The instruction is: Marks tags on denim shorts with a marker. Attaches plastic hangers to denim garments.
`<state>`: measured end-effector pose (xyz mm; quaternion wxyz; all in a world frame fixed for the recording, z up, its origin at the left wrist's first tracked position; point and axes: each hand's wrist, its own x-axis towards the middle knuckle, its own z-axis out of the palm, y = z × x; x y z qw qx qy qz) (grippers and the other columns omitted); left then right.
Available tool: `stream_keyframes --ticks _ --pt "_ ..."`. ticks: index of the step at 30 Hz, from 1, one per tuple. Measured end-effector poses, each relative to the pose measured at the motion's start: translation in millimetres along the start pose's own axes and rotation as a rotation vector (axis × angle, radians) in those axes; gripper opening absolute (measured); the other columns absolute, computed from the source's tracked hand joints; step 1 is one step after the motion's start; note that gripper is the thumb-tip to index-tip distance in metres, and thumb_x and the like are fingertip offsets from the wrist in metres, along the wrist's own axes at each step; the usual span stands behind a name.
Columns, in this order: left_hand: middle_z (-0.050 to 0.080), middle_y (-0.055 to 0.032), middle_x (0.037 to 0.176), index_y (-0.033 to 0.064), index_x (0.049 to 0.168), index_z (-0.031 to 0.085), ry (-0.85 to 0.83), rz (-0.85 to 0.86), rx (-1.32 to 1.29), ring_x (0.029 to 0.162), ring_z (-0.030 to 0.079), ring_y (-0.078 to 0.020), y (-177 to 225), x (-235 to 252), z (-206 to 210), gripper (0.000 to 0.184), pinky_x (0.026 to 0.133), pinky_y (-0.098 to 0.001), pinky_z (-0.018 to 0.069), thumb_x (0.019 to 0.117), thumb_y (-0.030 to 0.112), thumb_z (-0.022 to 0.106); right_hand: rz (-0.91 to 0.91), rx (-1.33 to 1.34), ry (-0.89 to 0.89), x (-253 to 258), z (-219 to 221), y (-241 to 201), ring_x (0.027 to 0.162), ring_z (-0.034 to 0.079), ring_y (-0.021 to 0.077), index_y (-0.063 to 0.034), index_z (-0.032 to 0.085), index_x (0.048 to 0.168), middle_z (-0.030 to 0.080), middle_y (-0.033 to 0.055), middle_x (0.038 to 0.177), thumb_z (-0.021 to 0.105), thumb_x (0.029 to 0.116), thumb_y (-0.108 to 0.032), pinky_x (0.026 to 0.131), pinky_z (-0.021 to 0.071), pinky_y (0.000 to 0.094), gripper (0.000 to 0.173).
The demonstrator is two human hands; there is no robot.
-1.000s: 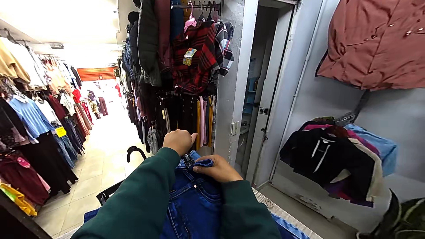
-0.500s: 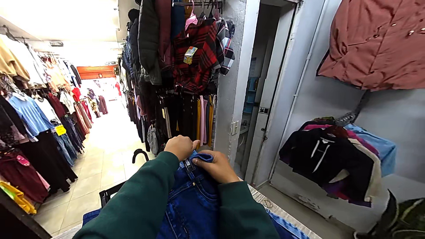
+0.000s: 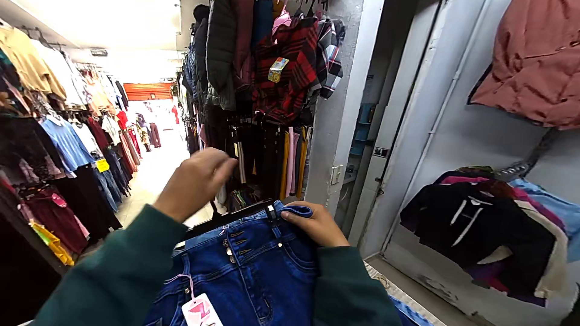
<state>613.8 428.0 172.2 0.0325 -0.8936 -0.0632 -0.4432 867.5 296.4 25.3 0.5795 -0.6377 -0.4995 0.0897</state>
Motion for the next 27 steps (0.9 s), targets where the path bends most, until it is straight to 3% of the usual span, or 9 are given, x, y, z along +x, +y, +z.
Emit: stream_keyframes --ticks 3,6,8,10,13,17,19,23,27 --pt "0.070 -0.0049 0.090 0.0079 0.100 0.072 -0.038 -0.343 0.020 0.081 0.066 -0.0161 -28 -46 -41 0.032 0.073 -0.0425 0.0546 0.1059 0.030 0.050 -0.050 -0.028 0.014 0 -3 -2 0.085 0.072 0.0120 -0.0155 0.079 0.101 0.077 0.0001 0.090 0.079 0.0893 -0.017 0.080 0.0603 0.0409 0.012" --pt "0.070 -0.0186 0.112 0.0028 0.124 0.065 -0.429 -0.811 -0.170 0.104 0.068 -0.0331 -67 -107 -40 0.041 0.093 -0.0600 0.0519 0.1052 0.038 0.056 -0.123 -0.010 0.018 -1 -8 -6 0.087 0.073 0.0117 -0.0150 0.079 0.103 0.077 -0.0004 0.094 0.077 0.0899 -0.015 0.081 0.0610 0.0390 0.013" --pt "0.066 -0.0217 0.122 0.0013 0.133 0.058 -0.519 -1.092 -0.367 0.111 0.065 -0.0335 -91 -150 -25 0.052 0.097 -0.0558 0.0515 0.1049 0.045 0.054 -0.168 0.033 0.027 -3 -13 -11 0.087 0.072 0.0110 -0.0120 0.078 0.105 0.077 0.0002 0.095 0.075 0.0899 -0.011 0.081 0.0611 0.0353 0.015" --pt "0.065 -0.0194 0.116 -0.0020 0.131 0.054 -0.450 -1.239 -0.589 0.102 0.067 -0.0263 -85 -172 -25 0.044 0.089 -0.0451 0.0556 0.1067 0.035 0.054 -0.203 0.073 0.051 -7 -18 -20 0.087 0.071 0.0073 -0.0090 0.076 0.107 0.076 -0.0002 0.096 0.072 0.0899 -0.008 0.081 0.0604 0.0288 0.017" --pt "0.073 -0.0091 0.096 -0.0012 0.110 0.067 -0.246 -1.136 -0.788 0.085 0.071 -0.0155 -73 -194 -35 0.017 0.081 -0.0335 0.0599 0.0935 0.004 0.071 -0.256 0.099 0.078 -14 -28 -29 0.088 0.071 0.0047 -0.0098 0.075 0.109 0.076 -0.0021 0.098 0.070 0.0907 -0.013 0.082 0.0595 0.0252 0.020" --pt "0.075 -0.0024 0.098 0.0077 0.107 0.073 -0.144 -0.940 -0.619 0.092 0.071 -0.0109 -37 -203 -66 0.034 0.085 -0.0309 0.0597 0.0743 0.005 0.082 -0.316 0.118 0.030 -22 -50 -36 0.089 0.071 0.0059 -0.0110 0.075 0.109 0.076 -0.0019 0.099 0.071 0.0875 -0.017 0.083 0.0594 0.0245 0.023" --pt "0.074 0.0020 0.104 0.0122 0.109 0.075 -0.131 -0.836 -0.515 0.096 0.069 -0.0072 -18 -213 -79 0.032 0.088 -0.0285 0.0576 0.0779 0.011 0.081 -0.281 0.043 0.021 -26 -59 -44 0.087 0.071 0.0067 -0.0103 0.074 0.111 0.076 -0.0002 0.098 0.073 0.0863 -0.013 0.081 0.0599 0.0249 0.025" --pt "0.075 -0.0008 0.102 0.0108 0.103 0.079 0.025 -0.484 -0.261 0.098 0.070 -0.0055 13 -240 -74 0.016 0.089 -0.0249 0.0578 0.0887 0.014 0.071 -0.204 -0.218 0.037 -24 -61 -51 0.088 0.072 0.0224 -0.0138 0.075 0.113 0.075 0.0083 0.099 0.077 0.0894 -0.012 0.080 0.0592 0.0486 0.024" --pt "0.074 -0.0138 0.101 0.0045 0.101 0.074 0.113 -0.232 -0.115 0.100 0.072 -0.0204 46 -260 -59 0.015 0.091 -0.0307 0.0580 0.0912 0.002 0.063 -0.225 -0.232 -0.080 -29 -60 -47 0.081 0.071 0.0232 -0.0070 0.072 0.108 0.074 0.0103 0.095 0.072 0.0858 0.001 0.072 0.0599 0.0445 0.023"
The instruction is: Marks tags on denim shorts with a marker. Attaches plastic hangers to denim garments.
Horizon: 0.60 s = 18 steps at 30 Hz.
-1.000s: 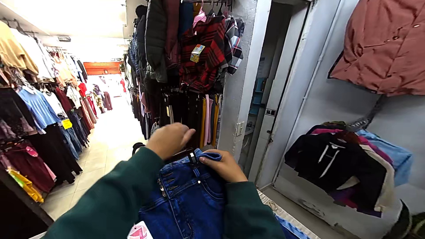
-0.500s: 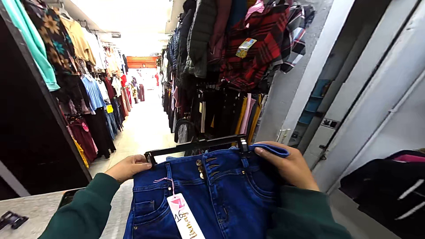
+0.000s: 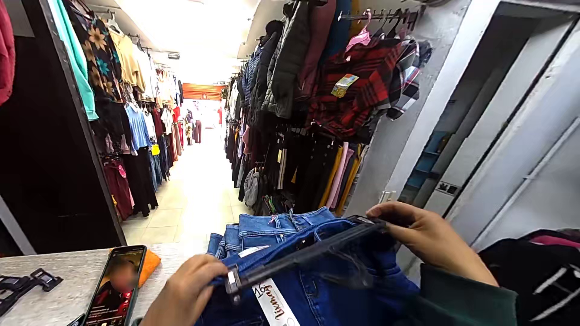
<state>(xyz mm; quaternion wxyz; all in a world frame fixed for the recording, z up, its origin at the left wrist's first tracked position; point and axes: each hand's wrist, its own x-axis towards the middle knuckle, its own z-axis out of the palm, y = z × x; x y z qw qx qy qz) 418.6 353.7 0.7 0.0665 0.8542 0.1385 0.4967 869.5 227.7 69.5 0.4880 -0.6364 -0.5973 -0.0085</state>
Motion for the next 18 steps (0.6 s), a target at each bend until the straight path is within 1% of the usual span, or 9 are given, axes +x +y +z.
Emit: stream_keyframes --ticks 2,4,6,8,9,11,12,16,18 --pt "0.072 -0.0178 0.101 0.0025 0.102 0.072 0.015 0.066 0.039 0.099 0.071 -0.0248 8 -12 3 0.013 0.092 -0.0313 0.0567 0.0940 0.001 0.062 0.032 -0.031 -0.094 -4 -6 5 0.086 0.072 0.0211 -0.0081 0.069 0.115 0.073 0.0083 0.100 0.074 0.0806 -0.003 0.077 0.0607 0.0423 0.035" --pt "0.069 -0.0157 0.100 0.0047 0.102 0.065 0.020 0.107 0.087 0.100 0.069 -0.0206 5 -25 6 0.007 0.093 -0.0249 0.0541 0.0990 0.006 0.058 0.064 -0.070 -0.131 -11 -10 10 0.081 0.070 0.0206 -0.0085 0.068 0.110 0.073 0.0081 0.095 0.077 0.0778 -0.003 0.071 0.0591 0.0420 0.034" --pt "0.069 -0.0149 0.100 0.0053 0.101 0.062 0.003 0.132 0.114 0.100 0.069 -0.0195 -2 -38 4 0.006 0.093 -0.0238 0.0540 0.0999 0.007 0.056 0.064 -0.103 -0.160 -23 -11 11 0.078 0.068 0.0207 -0.0063 0.068 0.106 0.071 0.0089 0.092 0.074 0.0772 0.001 0.068 0.0574 0.0418 0.030" --pt "0.070 -0.0158 0.097 0.0045 0.097 0.063 -0.025 0.139 0.139 0.098 0.070 -0.0208 -6 -42 5 0.005 0.092 -0.0258 0.0549 0.0973 0.005 0.058 0.049 -0.153 -0.163 -36 -15 4 0.085 0.069 0.0214 -0.0047 0.069 0.107 0.071 0.0094 0.099 0.074 0.0776 0.003 0.074 0.0588 0.0427 0.031" --pt "0.070 -0.0168 0.095 0.0036 0.094 0.064 -0.044 0.130 0.152 0.096 0.071 -0.0223 -7 -42 6 0.004 0.090 -0.0273 0.0557 0.0950 0.004 0.060 0.030 -0.174 -0.154 -44 -16 2 0.088 0.069 0.0201 -0.0060 0.070 0.106 0.071 0.0077 0.101 0.074 0.0779 0.001 0.077 0.0596 0.0411 0.030" --pt "0.072 -0.0223 0.091 -0.0016 0.089 0.066 -0.094 0.123 0.161 0.090 0.073 -0.0302 -7 -40 8 0.005 0.085 -0.0344 0.0585 0.0919 -0.001 0.061 -0.043 -0.193 -0.129 -58 -13 3 0.092 0.068 0.0177 -0.0075 0.071 0.102 0.070 0.0054 0.102 0.075 0.0786 -0.003 0.080 0.0597 0.0384 0.025" --pt "0.072 -0.0244 0.091 -0.0033 0.088 0.065 -0.117 0.128 0.162 0.090 0.073 -0.0329 -7 -38 8 0.006 0.084 -0.0363 0.0587 0.0925 -0.002 0.061 -0.084 -0.195 -0.119 -62 -12 4 0.094 0.068 0.0164 -0.0082 0.071 0.101 0.070 0.0044 0.102 0.074 0.0794 -0.004 0.083 0.0594 0.0374 0.022" --pt "0.070 -0.0264 0.090 -0.0048 0.090 0.063 -0.118 0.165 0.170 0.089 0.072 -0.0339 -10 -37 11 0.008 0.084 -0.0337 0.0573 0.0955 -0.003 0.057 -0.182 -0.184 -0.072 -75 -5 8 0.100 0.066 0.0134 -0.0106 0.072 0.098 0.070 0.0026 0.104 0.071 0.0842 -0.009 0.087 0.0575 0.0331 0.014" --pt "0.070 -0.0269 0.090 -0.0060 0.090 0.064 -0.137 0.129 0.171 0.086 0.071 -0.0365 0 -31 9 0.008 0.083 -0.0364 0.0576 0.0941 -0.006 0.057 -0.210 -0.163 -0.051 -78 -2 10 0.102 0.066 0.0128 -0.0106 0.073 0.097 0.069 0.0030 0.104 0.070 0.0858 -0.009 0.088 0.0569 0.0314 0.012"
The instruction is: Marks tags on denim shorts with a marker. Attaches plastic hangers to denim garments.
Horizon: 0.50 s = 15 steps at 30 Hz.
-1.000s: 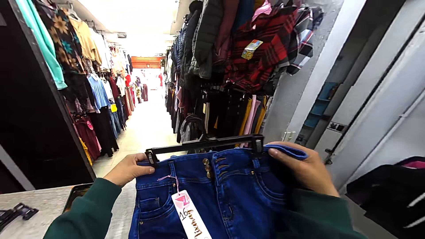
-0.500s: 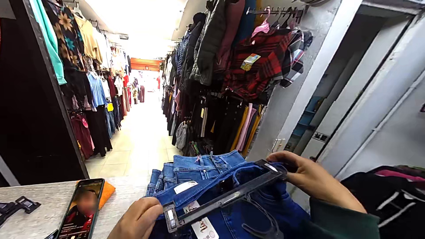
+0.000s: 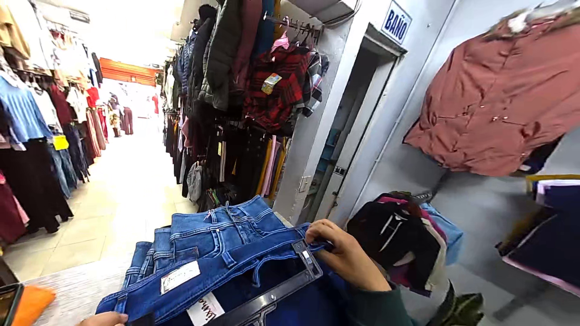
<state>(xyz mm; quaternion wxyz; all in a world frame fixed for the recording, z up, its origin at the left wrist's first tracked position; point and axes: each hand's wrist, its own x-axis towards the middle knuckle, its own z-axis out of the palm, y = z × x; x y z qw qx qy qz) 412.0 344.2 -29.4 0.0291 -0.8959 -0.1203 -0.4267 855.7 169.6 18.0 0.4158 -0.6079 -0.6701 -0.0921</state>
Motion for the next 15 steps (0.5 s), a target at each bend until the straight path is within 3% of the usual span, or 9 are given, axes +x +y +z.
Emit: stream_keyframes --ticks 2,5,7,9,12,14,15 --pt "0.072 -0.0291 0.090 -0.0096 0.088 0.070 -0.063 -0.079 -0.034 0.083 0.073 -0.0434 16 12 -10 0.012 0.082 -0.0446 0.0584 0.0868 -0.012 0.058 -0.016 0.014 0.017 -1 3 0 0.102 0.065 0.0124 -0.0097 0.072 0.096 0.069 0.0032 0.103 0.069 0.0864 -0.009 0.088 0.0565 0.0297 0.010" --pt "0.068 -0.0344 0.100 -0.0133 0.094 0.067 -0.244 -0.134 -0.166 0.094 0.068 -0.0501 5 7 -19 0.014 0.086 -0.0549 0.0557 0.0854 -0.009 0.058 -0.014 0.012 0.004 -4 2 -2 0.100 0.065 0.0119 -0.0120 0.073 0.106 0.069 0.0009 0.104 0.069 0.0863 -0.011 0.086 0.0574 0.0307 0.020" --pt "0.067 -0.0339 0.103 -0.0132 0.097 0.066 -0.257 -0.140 -0.241 0.098 0.067 -0.0481 1 19 -30 0.017 0.088 -0.0557 0.0548 0.0848 -0.004 0.059 -0.004 0.006 -0.003 -6 4 -4 0.100 0.065 0.0124 -0.0149 0.073 0.114 0.069 0.0006 0.108 0.071 0.0847 -0.013 0.086 0.0577 0.0320 0.030" --pt "0.069 -0.0306 0.110 -0.0105 0.107 0.067 -0.235 -0.140 -0.268 0.104 0.068 -0.0429 14 52 -42 0.023 0.091 -0.0523 0.0549 0.0908 0.005 0.061 -0.008 -0.014 0.015 -8 7 -8 0.103 0.065 0.0136 -0.0172 0.073 0.119 0.068 0.0026 0.111 0.075 0.0832 -0.015 0.087 0.0580 0.0329 0.036" --pt "0.069 -0.0228 0.121 -0.0036 0.120 0.067 -0.279 -0.037 -0.263 0.115 0.067 -0.0372 49 115 -27 0.032 0.097 -0.0527 0.0540 0.0970 0.018 0.062 -0.021 -0.065 0.064 -11 14 -12 0.106 0.064 0.0148 -0.0158 0.073 0.119 0.067 0.0053 0.113 0.077 0.0843 -0.020 0.091 0.0567 0.0341 0.035" --pt "0.067 -0.0213 0.127 -0.0017 0.128 0.064 -0.402 0.037 -0.254 0.121 0.064 -0.0370 70 155 4 0.041 0.099 -0.0553 0.0523 0.0966 0.025 0.063 -0.021 -0.091 0.106 -14 18 -17 0.106 0.064 0.0160 -0.0136 0.074 0.117 0.067 0.0067 0.112 0.074 0.0843 -0.018 0.091 0.0563 0.0349 0.033" --pt "0.062 -0.0224 0.134 -0.0022 0.135 0.059 -0.542 0.021 -0.266 0.127 0.059 -0.0382 81 175 18 0.048 0.104 -0.0570 0.0478 0.0980 0.027 0.063 -0.019 -0.101 0.125 -17 20 -21 0.107 0.064 0.0166 -0.0122 0.074 0.117 0.067 0.0076 0.113 0.072 0.0856 -0.018 0.091 0.0563 0.0351 0.032"
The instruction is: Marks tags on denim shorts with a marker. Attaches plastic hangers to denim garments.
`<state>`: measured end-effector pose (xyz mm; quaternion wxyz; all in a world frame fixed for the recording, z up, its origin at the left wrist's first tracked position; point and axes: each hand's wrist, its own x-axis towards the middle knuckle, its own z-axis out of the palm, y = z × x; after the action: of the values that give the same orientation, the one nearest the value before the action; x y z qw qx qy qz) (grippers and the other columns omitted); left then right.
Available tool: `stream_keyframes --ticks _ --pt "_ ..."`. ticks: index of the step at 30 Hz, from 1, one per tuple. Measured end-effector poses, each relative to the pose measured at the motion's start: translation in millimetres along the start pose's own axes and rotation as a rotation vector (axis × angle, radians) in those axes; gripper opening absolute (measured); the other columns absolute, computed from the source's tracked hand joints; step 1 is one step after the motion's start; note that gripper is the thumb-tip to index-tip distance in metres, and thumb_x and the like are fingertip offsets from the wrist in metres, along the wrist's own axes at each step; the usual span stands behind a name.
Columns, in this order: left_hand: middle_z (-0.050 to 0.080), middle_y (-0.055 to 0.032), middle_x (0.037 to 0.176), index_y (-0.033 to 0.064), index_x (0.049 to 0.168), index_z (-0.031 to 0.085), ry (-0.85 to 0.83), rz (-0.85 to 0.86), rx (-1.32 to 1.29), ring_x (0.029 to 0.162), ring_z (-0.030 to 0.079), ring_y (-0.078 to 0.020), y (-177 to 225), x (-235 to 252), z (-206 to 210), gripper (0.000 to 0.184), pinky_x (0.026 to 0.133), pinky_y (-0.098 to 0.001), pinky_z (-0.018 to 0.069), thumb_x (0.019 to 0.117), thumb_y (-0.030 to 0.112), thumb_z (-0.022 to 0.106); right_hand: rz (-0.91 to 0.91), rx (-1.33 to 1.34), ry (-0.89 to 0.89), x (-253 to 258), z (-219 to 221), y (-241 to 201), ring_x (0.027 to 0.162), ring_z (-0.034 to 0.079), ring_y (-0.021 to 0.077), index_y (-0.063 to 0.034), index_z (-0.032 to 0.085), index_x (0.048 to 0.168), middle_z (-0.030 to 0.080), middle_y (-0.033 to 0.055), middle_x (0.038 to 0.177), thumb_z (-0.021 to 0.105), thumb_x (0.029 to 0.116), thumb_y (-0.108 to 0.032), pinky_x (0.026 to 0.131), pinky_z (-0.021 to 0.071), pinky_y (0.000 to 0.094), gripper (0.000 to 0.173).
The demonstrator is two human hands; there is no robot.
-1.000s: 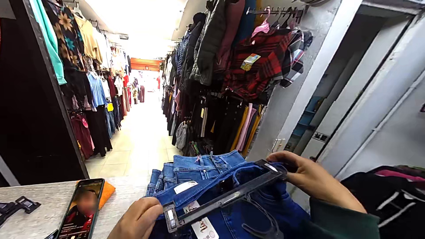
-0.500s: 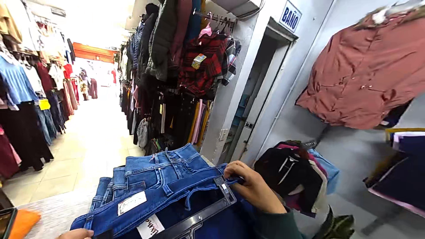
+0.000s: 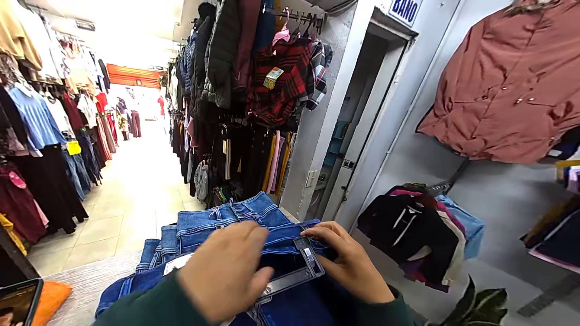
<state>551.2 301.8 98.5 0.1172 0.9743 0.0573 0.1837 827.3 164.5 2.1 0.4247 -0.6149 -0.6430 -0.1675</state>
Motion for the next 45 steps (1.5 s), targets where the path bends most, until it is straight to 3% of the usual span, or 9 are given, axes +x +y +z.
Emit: stream_keyframes --ticks 4,6,9,13,17,22,28,36,45 --pt "0.057 -0.0249 0.138 -0.0037 0.141 0.055 -0.318 -0.042 -0.046 0.133 0.053 -0.0387 5 67 26 0.046 0.112 -0.0520 0.0416 0.1036 0.023 0.059 0.095 0.026 0.151 -30 -11 -27 0.108 0.067 0.0175 -0.0040 0.070 0.119 0.069 0.0095 0.117 0.065 0.0920 -0.019 0.093 0.0578 0.0357 0.031" --pt "0.063 -0.0243 0.129 -0.0032 0.131 0.064 -0.225 0.007 -0.065 0.126 0.058 -0.0375 1 68 40 0.034 0.109 -0.0489 0.0450 0.1033 0.016 0.056 0.269 0.004 0.244 -49 -12 -47 0.088 0.068 0.0097 -0.0027 0.071 0.109 0.072 0.0046 0.101 0.057 0.0965 -0.022 0.077 0.0589 0.0287 0.026" --pt "0.069 -0.0215 0.118 -0.0004 0.122 0.071 -0.053 0.069 -0.097 0.117 0.065 -0.0349 -1 57 55 0.028 0.103 -0.0462 0.0497 0.1003 0.013 0.059 0.485 0.130 0.102 -67 5 -55 0.070 0.066 0.0072 -0.0010 0.072 0.105 0.070 0.0015 0.084 0.041 0.1069 -0.040 0.064 0.0567 0.0294 0.049" --pt "0.072 -0.0195 0.109 0.0010 0.116 0.074 0.074 0.126 -0.105 0.108 0.069 -0.0338 -2 47 68 0.025 0.096 -0.0455 0.0547 0.0975 0.011 0.062 0.576 0.666 -0.011 -67 24 -60 0.050 0.054 -0.0041 -0.0173 0.070 0.086 0.065 -0.0112 0.064 0.042 0.1051 -0.055 0.047 0.0438 0.0144 0.051" --pt "0.073 -0.0181 0.105 0.0023 0.113 0.076 0.147 0.138 -0.124 0.104 0.070 -0.0326 -5 42 71 0.023 0.093 -0.0436 0.0561 0.0960 0.010 0.063 0.542 0.881 -0.003 -65 28 -71 0.050 0.055 -0.0045 -0.0211 0.071 0.081 0.063 -0.0113 0.062 0.052 0.1013 -0.055 0.049 0.0459 0.0134 0.044" --pt "0.073 -0.0176 0.102 0.0032 0.111 0.078 0.194 0.163 -0.136 0.101 0.071 -0.0320 -7 38 76 0.023 0.091 -0.0435 0.0571 0.0962 0.008 0.061 0.620 0.831 0.124 -66 32 -90 0.040 0.045 -0.0043 -0.0195 0.064 0.065 0.051 -0.0118 0.049 0.046 0.1059 -0.047 0.039 0.0375 0.0139 0.053" --pt "0.070 -0.0090 0.080 0.0039 0.089 0.078 0.523 0.531 0.217 0.075 0.071 -0.0249 -14 41 100 0.016 0.063 -0.0364 0.0592 0.0879 0.001 0.062 0.748 0.912 0.295 -66 37 -111 0.035 0.043 -0.0010 -0.0174 0.056 0.055 0.047 -0.0072 0.043 0.043 0.1059 -0.032 0.035 0.0342 0.0163 0.055" --pt "0.067 -0.0084 0.077 0.0005 0.086 0.072 0.509 0.851 0.241 0.073 0.068 -0.0224 -11 30 90 0.017 0.065 -0.0313 0.0576 0.0930 -0.002 0.057 0.810 0.862 0.282 -64 30 -119 0.033 0.041 0.0004 -0.0177 0.051 0.051 0.045 -0.0061 0.041 0.042 0.1052 -0.029 0.034 0.0333 0.0180 0.056" --pt "0.071 -0.0121 0.088 0.0023 0.092 0.074 0.388 0.545 0.139 0.085 0.072 -0.0274 -5 32 87 0.015 0.073 -0.0386 0.0615 0.0931 0.000 0.060 0.841 0.847 0.178 -69 25 -107 0.035 0.041 -0.0002 -0.0174 0.054 0.059 0.045 -0.0078 0.045 0.036 0.1082 -0.038 0.035 0.0346 0.0171 0.056"
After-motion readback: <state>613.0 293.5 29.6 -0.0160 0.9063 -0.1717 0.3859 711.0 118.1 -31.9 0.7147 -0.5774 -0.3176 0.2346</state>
